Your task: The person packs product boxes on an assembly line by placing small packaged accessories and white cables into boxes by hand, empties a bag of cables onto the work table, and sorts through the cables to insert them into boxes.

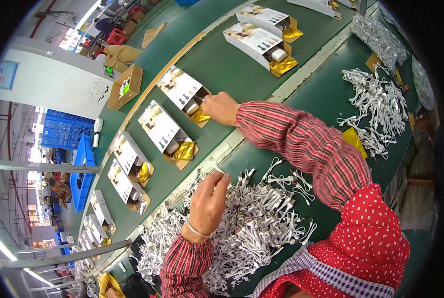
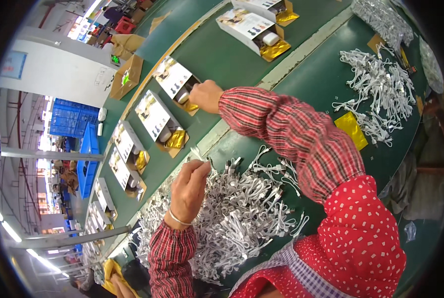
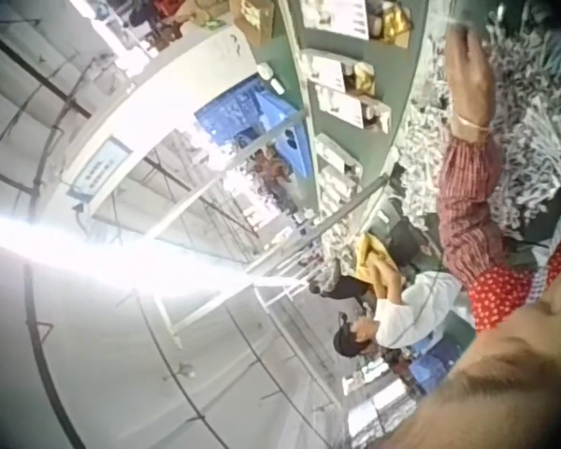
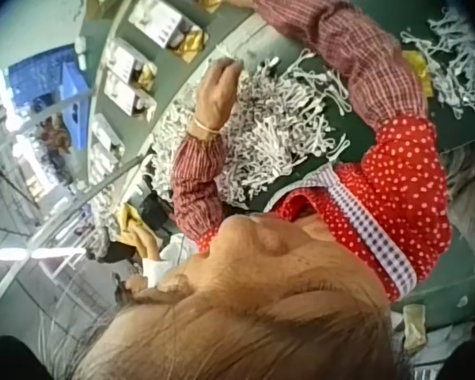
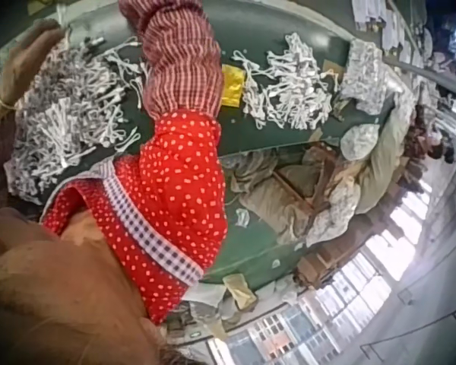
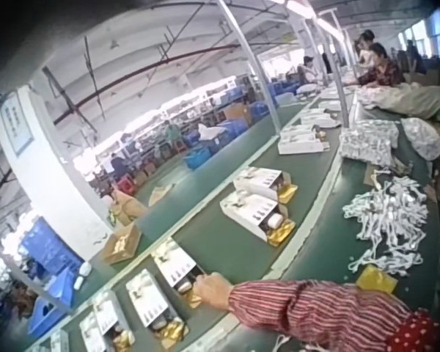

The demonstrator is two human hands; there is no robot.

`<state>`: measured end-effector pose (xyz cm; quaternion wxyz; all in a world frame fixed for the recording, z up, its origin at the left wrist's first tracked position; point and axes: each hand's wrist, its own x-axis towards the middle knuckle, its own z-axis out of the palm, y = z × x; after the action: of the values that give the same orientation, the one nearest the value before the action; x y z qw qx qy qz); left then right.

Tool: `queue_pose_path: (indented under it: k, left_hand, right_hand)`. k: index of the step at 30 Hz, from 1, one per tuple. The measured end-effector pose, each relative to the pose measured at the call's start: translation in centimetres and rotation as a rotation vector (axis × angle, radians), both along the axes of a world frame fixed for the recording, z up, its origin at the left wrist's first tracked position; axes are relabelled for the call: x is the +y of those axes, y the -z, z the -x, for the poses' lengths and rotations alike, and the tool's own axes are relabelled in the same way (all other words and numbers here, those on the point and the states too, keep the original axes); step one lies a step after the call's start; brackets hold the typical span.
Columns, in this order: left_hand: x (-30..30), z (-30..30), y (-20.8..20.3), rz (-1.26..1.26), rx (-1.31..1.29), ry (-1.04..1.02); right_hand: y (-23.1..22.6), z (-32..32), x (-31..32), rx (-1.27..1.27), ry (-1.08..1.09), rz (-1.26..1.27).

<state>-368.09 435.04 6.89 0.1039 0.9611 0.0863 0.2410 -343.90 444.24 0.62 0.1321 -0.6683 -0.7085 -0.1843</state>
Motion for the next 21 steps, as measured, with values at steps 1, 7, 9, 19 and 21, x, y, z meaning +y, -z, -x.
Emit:
queue_pose_path:
  k: [1, 7, 9, 19, 21]
  left_hand:
    - [0.5, 0.5, -0.1, -0.058, -0.026, 0.003]
    - [8.3, 0.4, 3.1, -0.168, 0.024, -0.130]
    - [10.8, -0.3, 4.1, -0.185, 0.033, -0.162]
    - [11.3, 2.2, 4.0, 0.270, 0.025, -0.119]
    - [8.8, 5.1, 2.5, 0.577, 0.193, -0.009]
  right_hand:
    - [0.0, 0.1, -0.6, 0.000, -0.007, 0.004]
    - [-3.2, 1.2, -10.4, 0.448, -0.452, 0.499]
    - [-4.0, 2.4, -13.8, 0.424, -0.512, 0.566]
    - [-1.8, 8.3, -16.9, 0.390, -0.442, 0.429]
    - [-2.8, 8.5, -15.7, 0.284, -0.357, 0.524]
